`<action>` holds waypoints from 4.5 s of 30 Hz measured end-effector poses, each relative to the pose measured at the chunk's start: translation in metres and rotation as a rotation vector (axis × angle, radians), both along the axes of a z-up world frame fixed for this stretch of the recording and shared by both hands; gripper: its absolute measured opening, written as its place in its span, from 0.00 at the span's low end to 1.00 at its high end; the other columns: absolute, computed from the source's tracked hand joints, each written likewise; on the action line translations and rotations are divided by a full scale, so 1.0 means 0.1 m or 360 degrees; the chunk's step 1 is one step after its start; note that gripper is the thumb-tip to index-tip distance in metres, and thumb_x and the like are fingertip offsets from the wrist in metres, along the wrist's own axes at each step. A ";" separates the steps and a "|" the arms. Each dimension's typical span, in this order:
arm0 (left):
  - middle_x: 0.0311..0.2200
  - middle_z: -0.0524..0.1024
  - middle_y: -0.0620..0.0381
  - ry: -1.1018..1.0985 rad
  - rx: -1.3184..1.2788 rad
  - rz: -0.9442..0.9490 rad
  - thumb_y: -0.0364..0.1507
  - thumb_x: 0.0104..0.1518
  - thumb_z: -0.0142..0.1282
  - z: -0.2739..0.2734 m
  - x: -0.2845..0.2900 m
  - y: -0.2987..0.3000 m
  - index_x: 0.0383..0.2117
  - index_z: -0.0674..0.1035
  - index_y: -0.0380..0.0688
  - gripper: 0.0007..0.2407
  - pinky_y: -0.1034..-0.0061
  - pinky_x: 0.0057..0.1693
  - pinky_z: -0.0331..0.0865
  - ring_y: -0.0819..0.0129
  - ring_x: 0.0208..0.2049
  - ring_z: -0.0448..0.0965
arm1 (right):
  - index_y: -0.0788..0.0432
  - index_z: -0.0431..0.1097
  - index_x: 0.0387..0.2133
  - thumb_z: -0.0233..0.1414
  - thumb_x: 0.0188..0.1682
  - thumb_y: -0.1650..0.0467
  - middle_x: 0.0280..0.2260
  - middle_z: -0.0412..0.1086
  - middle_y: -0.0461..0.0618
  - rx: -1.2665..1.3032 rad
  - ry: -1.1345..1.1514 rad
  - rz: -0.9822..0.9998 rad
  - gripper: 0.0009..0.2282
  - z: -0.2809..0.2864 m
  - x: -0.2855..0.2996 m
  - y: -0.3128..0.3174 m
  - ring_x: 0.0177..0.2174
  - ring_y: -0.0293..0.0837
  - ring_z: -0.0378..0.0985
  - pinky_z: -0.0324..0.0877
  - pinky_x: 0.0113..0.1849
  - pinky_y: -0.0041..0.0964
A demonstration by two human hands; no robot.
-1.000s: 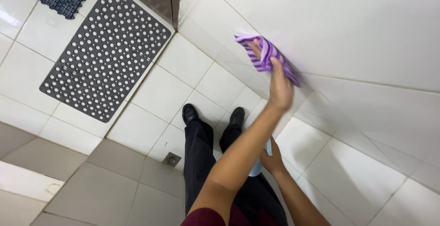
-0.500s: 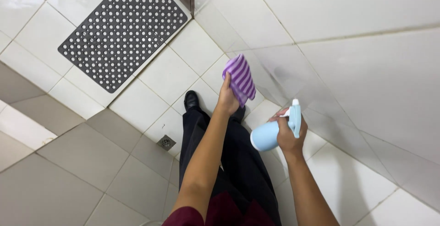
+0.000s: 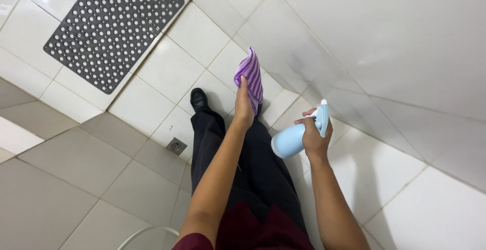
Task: Cleaning bathroom tiled walls using a spray cleaning solution and a microfibre cloth.
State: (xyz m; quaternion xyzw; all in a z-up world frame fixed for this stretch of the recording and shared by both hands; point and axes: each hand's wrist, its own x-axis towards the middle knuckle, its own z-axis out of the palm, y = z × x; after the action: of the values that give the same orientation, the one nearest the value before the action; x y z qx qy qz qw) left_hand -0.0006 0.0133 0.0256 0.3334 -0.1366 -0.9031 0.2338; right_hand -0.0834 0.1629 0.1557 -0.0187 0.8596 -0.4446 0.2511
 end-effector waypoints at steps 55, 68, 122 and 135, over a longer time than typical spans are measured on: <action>0.72 0.41 0.43 0.0110 0.0270 0.0407 0.57 0.61 0.32 0.35 -1.72 -0.62 0.71 0.44 0.37 0.40 0.60 0.71 0.38 0.53 0.72 0.39 | 0.64 0.66 0.52 0.46 0.44 0.78 0.42 0.75 0.56 0.0167 -0.0055 0.0305 0.20 -0.22 0.03 0.07 0.34 0.43 0.81 0.73 0.41 0.37; 0.70 0.50 0.29 0.0313 0.0031 0.0593 0.56 0.66 0.35 0.25 -1.63 -1.34 0.71 0.48 0.26 0.41 0.56 0.73 0.44 0.41 0.72 0.49 | 0.62 0.64 0.51 0.46 0.43 0.77 0.44 0.73 0.42 0.0039 -0.0117 0.0199 0.20 -0.03 0.08 -0.07 0.34 0.39 0.80 0.74 0.38 0.35; 0.65 0.57 0.33 0.0035 0.0530 0.0423 0.59 0.60 0.33 -0.41 -1.88 -0.68 0.69 0.51 0.32 0.41 0.59 0.68 0.53 0.47 0.66 0.58 | 0.61 0.64 0.54 0.48 0.46 0.75 0.33 0.74 0.52 0.0203 -0.0227 0.0123 0.19 -0.37 0.12 0.10 0.36 0.39 0.79 0.72 0.40 0.36; 0.66 0.58 0.30 -0.0195 0.0519 0.0154 0.60 0.55 0.32 -1.60 -1.25 -1.41 0.67 0.53 0.31 0.44 0.45 0.65 0.56 0.39 0.67 0.58 | 0.66 0.62 0.50 0.45 0.43 0.80 0.56 0.66 0.58 0.0003 -0.0177 0.0465 0.19 -0.40 0.01 -0.60 0.35 0.44 0.80 0.76 0.40 0.40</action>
State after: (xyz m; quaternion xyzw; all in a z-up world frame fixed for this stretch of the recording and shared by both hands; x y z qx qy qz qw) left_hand -0.1259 -0.1280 -0.1344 0.4275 0.0137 -0.8789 0.2111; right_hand -0.0827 0.1030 0.1161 -0.1187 0.8329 -0.4030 0.3603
